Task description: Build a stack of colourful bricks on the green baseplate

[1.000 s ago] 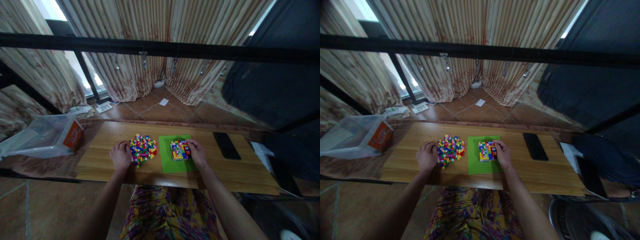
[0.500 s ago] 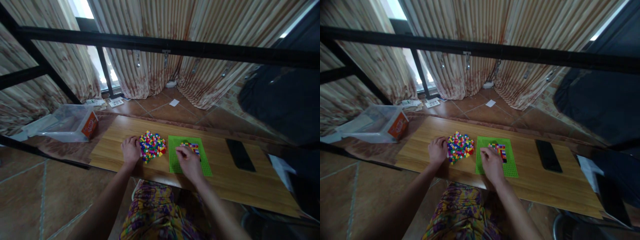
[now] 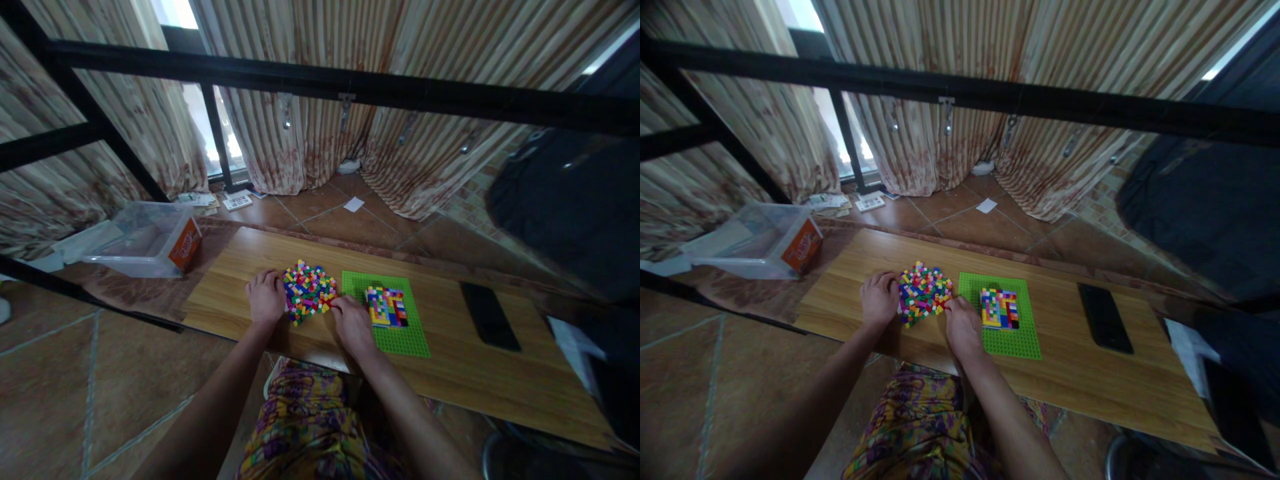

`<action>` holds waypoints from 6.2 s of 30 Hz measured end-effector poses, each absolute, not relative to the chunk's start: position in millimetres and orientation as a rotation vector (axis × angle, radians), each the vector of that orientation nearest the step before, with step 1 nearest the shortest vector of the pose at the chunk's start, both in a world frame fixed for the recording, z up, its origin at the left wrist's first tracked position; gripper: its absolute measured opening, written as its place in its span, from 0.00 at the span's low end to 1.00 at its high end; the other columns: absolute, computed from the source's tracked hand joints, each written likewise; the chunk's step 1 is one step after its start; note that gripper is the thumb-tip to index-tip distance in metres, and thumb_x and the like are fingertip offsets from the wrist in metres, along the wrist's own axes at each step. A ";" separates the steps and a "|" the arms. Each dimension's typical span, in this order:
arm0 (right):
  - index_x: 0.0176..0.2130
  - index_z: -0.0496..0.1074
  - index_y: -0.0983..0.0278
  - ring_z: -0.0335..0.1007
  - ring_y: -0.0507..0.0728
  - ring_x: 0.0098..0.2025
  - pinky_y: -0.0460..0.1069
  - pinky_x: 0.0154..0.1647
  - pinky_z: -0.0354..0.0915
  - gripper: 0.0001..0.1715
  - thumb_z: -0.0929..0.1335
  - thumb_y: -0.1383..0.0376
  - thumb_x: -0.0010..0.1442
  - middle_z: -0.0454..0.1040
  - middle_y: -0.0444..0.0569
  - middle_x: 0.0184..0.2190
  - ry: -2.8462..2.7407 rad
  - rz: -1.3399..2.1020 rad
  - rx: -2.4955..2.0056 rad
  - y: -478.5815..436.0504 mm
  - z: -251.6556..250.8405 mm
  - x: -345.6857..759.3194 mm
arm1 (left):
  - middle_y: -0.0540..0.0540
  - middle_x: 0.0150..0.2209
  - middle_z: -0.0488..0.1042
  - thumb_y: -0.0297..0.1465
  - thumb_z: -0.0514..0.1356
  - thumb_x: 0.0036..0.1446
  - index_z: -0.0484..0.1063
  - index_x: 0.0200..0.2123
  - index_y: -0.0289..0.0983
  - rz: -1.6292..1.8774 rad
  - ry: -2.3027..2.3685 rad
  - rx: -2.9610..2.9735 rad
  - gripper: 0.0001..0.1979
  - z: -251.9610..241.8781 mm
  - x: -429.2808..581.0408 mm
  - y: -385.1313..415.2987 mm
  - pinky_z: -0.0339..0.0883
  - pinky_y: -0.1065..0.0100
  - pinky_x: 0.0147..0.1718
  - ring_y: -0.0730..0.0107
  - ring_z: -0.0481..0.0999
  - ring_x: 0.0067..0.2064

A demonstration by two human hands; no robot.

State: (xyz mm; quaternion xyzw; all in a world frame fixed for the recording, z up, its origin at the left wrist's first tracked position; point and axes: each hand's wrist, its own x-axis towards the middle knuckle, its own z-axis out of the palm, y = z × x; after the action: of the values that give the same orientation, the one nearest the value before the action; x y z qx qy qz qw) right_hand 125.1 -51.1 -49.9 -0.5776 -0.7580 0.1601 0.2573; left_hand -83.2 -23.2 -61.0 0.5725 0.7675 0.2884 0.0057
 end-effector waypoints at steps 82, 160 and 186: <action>0.33 0.79 0.68 0.75 0.60 0.31 0.52 0.33 0.66 0.24 0.66 0.50 0.53 0.80 0.56 0.31 -1.266 0.533 -1.832 -43.3 -41.6 239.8 | 0.41 0.48 0.76 0.32 0.51 0.59 0.75 0.42 0.39 0.868 2.397 1.845 0.15 -60.8 -88.3 -20.7 0.61 0.55 0.50 0.54 0.71 0.50; 0.34 0.78 0.62 0.72 0.49 0.27 0.43 0.27 0.73 0.17 0.79 0.60 0.43 0.78 0.45 0.29 -0.467 1.251 -1.211 -90.2 -23.5 227.8 | 0.42 0.48 0.77 0.32 0.51 0.59 0.76 0.41 0.38 0.887 2.403 1.843 0.14 -61.3 -88.0 -20.2 0.61 0.55 0.51 0.55 0.72 0.51; 0.33 0.78 0.61 0.66 0.61 0.50 0.58 0.50 0.64 0.15 0.69 0.53 0.52 0.69 0.53 0.49 -1.372 0.629 -1.550 -29.1 -47.6 257.4 | 0.42 0.48 0.76 0.32 0.52 0.58 0.76 0.40 0.40 0.895 2.400 1.821 0.13 -62.7 -88.5 -19.3 0.61 0.56 0.52 0.55 0.71 0.51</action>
State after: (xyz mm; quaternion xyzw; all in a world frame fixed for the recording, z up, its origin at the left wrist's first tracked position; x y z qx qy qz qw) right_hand 257.4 -29.1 -47.6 -0.6323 -0.5598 0.2567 0.4700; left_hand -88.5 -19.3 -62.7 0.5794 0.7637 0.2848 -0.0006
